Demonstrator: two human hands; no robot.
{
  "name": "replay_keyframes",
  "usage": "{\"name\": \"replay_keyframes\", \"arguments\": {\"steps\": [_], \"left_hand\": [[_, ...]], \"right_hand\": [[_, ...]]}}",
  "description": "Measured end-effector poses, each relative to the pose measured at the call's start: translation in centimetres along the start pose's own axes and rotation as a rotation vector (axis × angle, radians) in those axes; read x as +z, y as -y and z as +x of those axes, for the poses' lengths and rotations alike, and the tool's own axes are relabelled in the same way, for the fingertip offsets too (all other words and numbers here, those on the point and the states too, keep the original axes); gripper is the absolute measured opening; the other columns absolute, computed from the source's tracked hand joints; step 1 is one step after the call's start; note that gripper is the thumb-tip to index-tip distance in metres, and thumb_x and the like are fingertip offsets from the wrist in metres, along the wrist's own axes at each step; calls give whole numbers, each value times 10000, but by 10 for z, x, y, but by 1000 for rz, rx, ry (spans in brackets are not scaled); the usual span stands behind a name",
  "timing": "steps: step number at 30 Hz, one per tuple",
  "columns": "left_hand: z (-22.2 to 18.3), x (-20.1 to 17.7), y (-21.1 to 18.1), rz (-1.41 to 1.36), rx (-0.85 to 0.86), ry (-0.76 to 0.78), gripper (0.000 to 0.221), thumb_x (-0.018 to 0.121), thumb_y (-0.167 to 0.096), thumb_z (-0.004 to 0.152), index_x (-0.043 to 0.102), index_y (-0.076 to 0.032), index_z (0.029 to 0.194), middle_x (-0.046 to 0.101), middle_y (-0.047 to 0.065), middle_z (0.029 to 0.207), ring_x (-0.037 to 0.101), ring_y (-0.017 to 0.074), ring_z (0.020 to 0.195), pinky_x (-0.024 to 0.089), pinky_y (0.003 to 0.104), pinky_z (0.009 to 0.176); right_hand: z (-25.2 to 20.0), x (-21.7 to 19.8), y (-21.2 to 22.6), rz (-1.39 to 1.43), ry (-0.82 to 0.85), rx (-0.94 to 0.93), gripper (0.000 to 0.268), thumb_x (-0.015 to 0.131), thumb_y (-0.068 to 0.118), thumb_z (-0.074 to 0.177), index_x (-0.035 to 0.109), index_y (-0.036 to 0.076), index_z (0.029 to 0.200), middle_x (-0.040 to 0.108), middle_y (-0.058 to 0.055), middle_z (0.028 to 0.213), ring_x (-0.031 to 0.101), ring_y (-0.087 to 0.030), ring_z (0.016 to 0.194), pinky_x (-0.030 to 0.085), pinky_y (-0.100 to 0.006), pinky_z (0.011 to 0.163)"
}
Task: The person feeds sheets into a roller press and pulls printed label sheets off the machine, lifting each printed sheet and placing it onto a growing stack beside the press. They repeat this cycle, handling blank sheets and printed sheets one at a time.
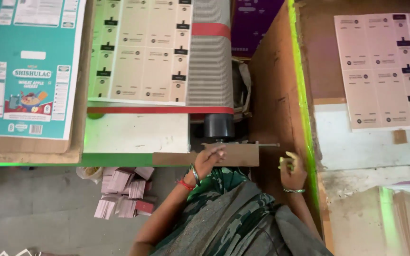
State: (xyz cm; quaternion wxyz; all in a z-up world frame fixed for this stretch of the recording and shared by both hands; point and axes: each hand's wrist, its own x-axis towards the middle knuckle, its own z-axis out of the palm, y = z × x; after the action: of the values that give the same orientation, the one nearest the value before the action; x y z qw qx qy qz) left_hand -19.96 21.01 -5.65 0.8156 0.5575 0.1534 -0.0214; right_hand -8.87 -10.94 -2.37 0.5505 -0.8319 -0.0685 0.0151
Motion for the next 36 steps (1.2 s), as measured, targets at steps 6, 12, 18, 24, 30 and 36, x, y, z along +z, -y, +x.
{"name": "replay_keyframes", "arguments": {"steps": [6,12,18,24,30,36], "left_hand": [[20,62,-15,226,-77,306,440,552,-270,1056,592,9,1394,740,77,1120,679,113,1035,563,274,929],[36,108,-12,289,-32,446,402,563,-255,1047,632,15,1337,748,65,1096,687,118,1022,559,269,912],[49,143,-29,377,-89,427,399,587,-276,1022,662,4,1297,765,65,1046,694,127,976,558,273,870],[62,164,-32,410,-125,436,397,586,-282,1016,657,-4,1290,772,84,1058,710,143,1023,556,282,907],[69,182,-42,469,-95,473,397,577,-280,1015,659,-5,1290,779,96,1061,721,161,1026,557,292,915],[74,187,-31,440,-96,481,400,583,-277,1015,658,4,1289,775,106,1069,716,165,1032,553,297,926]], "right_hand": [[-21,-93,-36,-955,-120,47,330,713,460,908,728,133,948,729,-101,819,678,-277,666,530,-410,587],[-40,-126,-101,-1168,1,318,554,588,701,861,642,182,673,707,-85,725,688,-310,662,534,-460,590],[-30,-127,-105,-1040,-46,243,511,619,637,841,632,184,605,682,-75,677,668,-329,638,512,-485,554],[-31,-131,-93,-912,-91,128,490,681,580,827,592,162,586,639,-80,625,640,-330,587,492,-486,526],[-28,-131,-85,-889,-120,51,490,718,517,826,548,149,552,612,-81,606,622,-326,556,471,-480,493],[-28,-134,-95,-900,-67,81,486,719,517,826,566,148,550,624,-84,615,629,-326,553,479,-471,488]]}}
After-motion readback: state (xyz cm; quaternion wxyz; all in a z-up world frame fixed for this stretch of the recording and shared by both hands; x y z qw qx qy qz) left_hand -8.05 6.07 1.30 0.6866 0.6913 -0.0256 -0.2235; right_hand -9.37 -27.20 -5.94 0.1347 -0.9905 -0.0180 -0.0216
